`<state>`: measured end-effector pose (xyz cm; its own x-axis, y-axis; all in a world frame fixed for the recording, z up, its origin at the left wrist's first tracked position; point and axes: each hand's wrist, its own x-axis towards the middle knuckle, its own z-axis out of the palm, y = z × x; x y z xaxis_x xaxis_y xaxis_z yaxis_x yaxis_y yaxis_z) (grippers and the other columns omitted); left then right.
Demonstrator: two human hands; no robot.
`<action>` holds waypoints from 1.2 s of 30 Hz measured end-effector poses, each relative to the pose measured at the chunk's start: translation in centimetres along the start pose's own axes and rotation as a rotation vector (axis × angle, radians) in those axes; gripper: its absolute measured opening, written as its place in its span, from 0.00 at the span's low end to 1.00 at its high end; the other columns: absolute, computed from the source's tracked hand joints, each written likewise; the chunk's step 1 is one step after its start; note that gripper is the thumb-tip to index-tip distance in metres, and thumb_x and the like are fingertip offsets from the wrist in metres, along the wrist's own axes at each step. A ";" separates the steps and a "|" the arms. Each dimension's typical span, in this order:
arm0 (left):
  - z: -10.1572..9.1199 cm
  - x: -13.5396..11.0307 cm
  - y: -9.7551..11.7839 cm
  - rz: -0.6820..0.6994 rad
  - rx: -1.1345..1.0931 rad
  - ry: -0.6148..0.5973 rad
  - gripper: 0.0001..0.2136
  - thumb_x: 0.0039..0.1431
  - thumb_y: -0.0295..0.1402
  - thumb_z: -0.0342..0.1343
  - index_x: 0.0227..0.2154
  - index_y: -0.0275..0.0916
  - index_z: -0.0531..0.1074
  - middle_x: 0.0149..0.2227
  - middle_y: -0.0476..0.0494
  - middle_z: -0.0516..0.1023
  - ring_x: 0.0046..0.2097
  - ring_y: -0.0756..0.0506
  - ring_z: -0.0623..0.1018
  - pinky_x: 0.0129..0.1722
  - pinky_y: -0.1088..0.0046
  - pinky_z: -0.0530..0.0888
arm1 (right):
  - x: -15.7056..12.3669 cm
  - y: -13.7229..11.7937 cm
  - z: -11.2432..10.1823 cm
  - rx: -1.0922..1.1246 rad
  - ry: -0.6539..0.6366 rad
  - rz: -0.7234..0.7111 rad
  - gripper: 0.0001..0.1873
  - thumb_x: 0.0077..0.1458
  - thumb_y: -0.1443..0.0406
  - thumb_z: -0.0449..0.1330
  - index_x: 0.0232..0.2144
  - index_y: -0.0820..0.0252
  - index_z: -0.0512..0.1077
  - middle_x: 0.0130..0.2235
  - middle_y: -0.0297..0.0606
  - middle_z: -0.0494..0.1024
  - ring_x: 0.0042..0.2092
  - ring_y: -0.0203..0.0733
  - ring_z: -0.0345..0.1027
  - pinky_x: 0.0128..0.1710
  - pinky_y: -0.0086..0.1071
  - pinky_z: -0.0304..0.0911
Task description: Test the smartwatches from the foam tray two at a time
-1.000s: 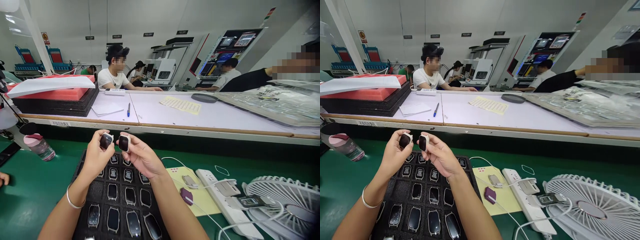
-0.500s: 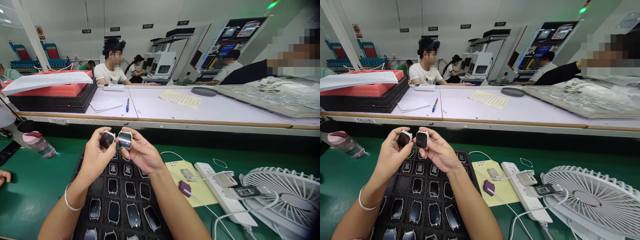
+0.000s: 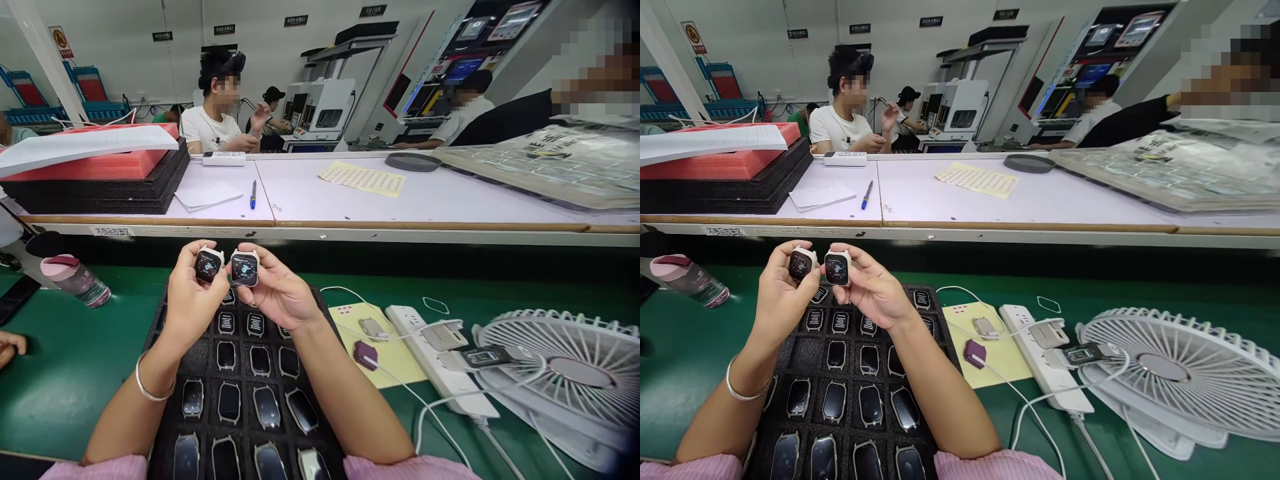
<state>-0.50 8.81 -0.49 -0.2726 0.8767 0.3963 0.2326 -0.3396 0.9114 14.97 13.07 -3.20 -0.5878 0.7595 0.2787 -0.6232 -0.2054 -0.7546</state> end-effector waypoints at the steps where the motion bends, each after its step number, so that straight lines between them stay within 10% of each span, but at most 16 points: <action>1: 0.0 0.0 0.0 0.002 -0.001 -0.001 0.18 0.50 0.36 0.63 0.45 0.40 0.70 0.32 0.50 0.72 0.33 0.48 0.73 0.32 0.73 0.72 | 0.0 0.0 0.0 0.004 -0.006 -0.003 0.18 0.57 0.63 0.68 0.50 0.53 0.74 0.41 0.37 0.82 0.28 0.33 0.70 0.31 0.30 0.68; 36: -0.1 0.0 0.3 -0.046 -0.119 -0.041 0.19 0.48 0.33 0.62 0.45 0.38 0.69 0.32 0.52 0.69 0.30 0.52 0.69 0.30 0.76 0.69 | -0.2 -0.4 0.4 -0.099 0.038 -0.029 0.20 0.56 0.60 0.68 0.50 0.54 0.72 0.40 0.39 0.78 0.28 0.35 0.63 0.30 0.33 0.64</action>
<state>-0.55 8.64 -0.25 -0.2415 0.9046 0.3514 0.1072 -0.3350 0.9361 15.08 12.75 -2.74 -0.5489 0.7877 0.2798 -0.5847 -0.1225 -0.8019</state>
